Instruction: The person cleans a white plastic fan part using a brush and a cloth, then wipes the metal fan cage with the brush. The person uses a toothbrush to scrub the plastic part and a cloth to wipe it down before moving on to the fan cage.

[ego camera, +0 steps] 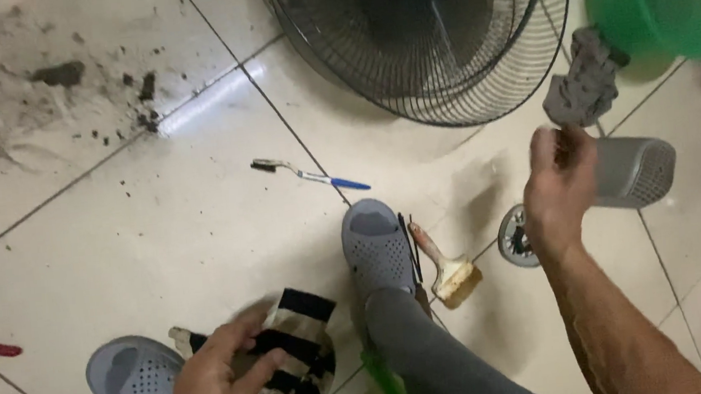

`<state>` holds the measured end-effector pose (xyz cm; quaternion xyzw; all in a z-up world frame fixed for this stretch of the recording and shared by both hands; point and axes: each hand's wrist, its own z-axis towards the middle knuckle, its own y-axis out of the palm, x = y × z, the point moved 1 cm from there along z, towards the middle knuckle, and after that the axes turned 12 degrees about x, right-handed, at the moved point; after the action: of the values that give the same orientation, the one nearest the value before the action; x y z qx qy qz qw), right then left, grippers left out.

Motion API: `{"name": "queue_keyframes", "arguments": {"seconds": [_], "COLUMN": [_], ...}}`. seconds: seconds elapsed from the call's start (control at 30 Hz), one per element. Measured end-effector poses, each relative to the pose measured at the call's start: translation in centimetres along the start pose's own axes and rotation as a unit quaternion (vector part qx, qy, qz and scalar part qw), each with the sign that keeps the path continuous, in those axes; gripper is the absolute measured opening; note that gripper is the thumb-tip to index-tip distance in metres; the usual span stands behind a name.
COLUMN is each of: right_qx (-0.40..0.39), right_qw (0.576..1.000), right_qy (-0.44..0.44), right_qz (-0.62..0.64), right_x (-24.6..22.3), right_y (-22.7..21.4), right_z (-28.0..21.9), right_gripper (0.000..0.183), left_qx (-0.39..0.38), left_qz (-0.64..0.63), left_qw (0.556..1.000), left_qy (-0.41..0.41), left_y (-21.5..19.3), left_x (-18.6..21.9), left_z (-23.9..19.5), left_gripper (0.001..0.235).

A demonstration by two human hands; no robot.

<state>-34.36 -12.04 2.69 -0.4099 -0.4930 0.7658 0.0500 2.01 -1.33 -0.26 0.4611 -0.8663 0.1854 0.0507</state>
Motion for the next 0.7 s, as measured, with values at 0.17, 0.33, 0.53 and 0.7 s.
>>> {"name": "queue_keyframes", "arguments": {"seconds": [0.17,0.33,0.53,0.7], "right_qx": [-0.099,-0.198,-0.144,-0.174], "right_qw": [0.867,0.752,0.76,0.864], "right_qy": [0.421,0.464,0.409,0.232], "right_qz": [0.248,0.425,0.485,0.412], "right_x": [-0.6,4.6,2.5,-0.4], "right_y": [5.0,9.8,8.5,5.1], "right_z": [4.5,6.0,5.2,4.0], "right_gripper": [0.067,0.013,0.013,0.024], "left_qx": [0.014,0.024,-0.002,0.006], "left_qz": [-0.044,-0.059,-0.066,-0.244], "left_qw": [0.998,0.998,0.998,0.966], "left_qy": [-0.031,-0.002,-0.022,-0.088], "left_y": [-0.9,-0.7,-1.4,-2.8], "left_x": [-0.1,-1.8,-1.3,-0.6], "left_z": [-0.3,0.5,0.0,-0.2], "left_gripper": [0.061,0.061,0.059,0.067]}}
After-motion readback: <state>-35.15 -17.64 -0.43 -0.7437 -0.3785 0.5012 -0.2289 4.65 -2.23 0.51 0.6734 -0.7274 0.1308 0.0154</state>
